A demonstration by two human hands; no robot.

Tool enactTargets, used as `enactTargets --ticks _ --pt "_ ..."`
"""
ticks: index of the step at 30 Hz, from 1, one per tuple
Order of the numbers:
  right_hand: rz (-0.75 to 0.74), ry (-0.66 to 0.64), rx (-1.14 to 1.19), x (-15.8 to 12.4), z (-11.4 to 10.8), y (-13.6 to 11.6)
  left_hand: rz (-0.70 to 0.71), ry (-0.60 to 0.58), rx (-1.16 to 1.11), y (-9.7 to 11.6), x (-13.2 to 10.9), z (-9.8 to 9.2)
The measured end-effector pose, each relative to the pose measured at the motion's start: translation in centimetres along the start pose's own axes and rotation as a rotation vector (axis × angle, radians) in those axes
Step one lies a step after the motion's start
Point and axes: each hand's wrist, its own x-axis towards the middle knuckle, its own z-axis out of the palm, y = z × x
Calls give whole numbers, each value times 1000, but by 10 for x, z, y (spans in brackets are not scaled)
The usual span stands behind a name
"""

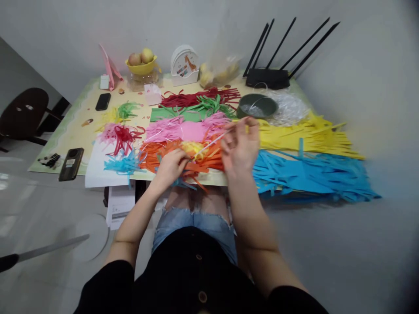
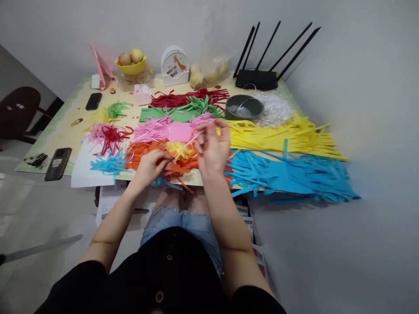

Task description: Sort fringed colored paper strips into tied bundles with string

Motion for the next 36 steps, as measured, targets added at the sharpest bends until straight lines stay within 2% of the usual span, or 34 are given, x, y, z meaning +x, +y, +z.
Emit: enactTargets --ticks 2,4,6,8,10,12,15,17,20,23,25,27,30,33,36 --pt "-52 116 74 19 -11 -7 -29 -7 -17 -10 2 5" --pt "-61 176 94 31 -19 -11 -39 9 -116 -24 3 -3" --pt "-49 164 68 34 -23 -9 -64 91 -176 -44 0 -26" --pt "-36 127 35 28 -22 0 -174 194 -78 -67 -12 -59" --pt "-13 78 17 19 -19 12 -375 188 129 -92 -30 -93" --pt "4 29 3 11 -13 24 -486 180 189 -112 -51 -119" --pt "15 -29 -24 7 -4 35 -561 225 192 -128 -74 -140" --pt "16 -52 -60 6 3 37 -578 286 172 -129 -77 -146" --pt "18 -132 -158 4 12 37 -527 397 79 -113 -64 -147" --pt "14 -326 -310 -2 25 33 -325 457 -138 -79 -43 -135" --pt "11 -462 -385 -6 35 30 -186 394 -246 -52 -29 -119" --pt "29 -570 -393 -8 44 28 -90 272 -268 -27 -16 -103" --pt "113 -683 -328 -7 52 25 -9 159 -285 -4 -3 -83" --pt "169 -722 -271 -5 53 21 -44 92 -410 1 1 -71" --pt "170 -765 -285 -5 49 15 -160 47 -628 -7 0 -65"
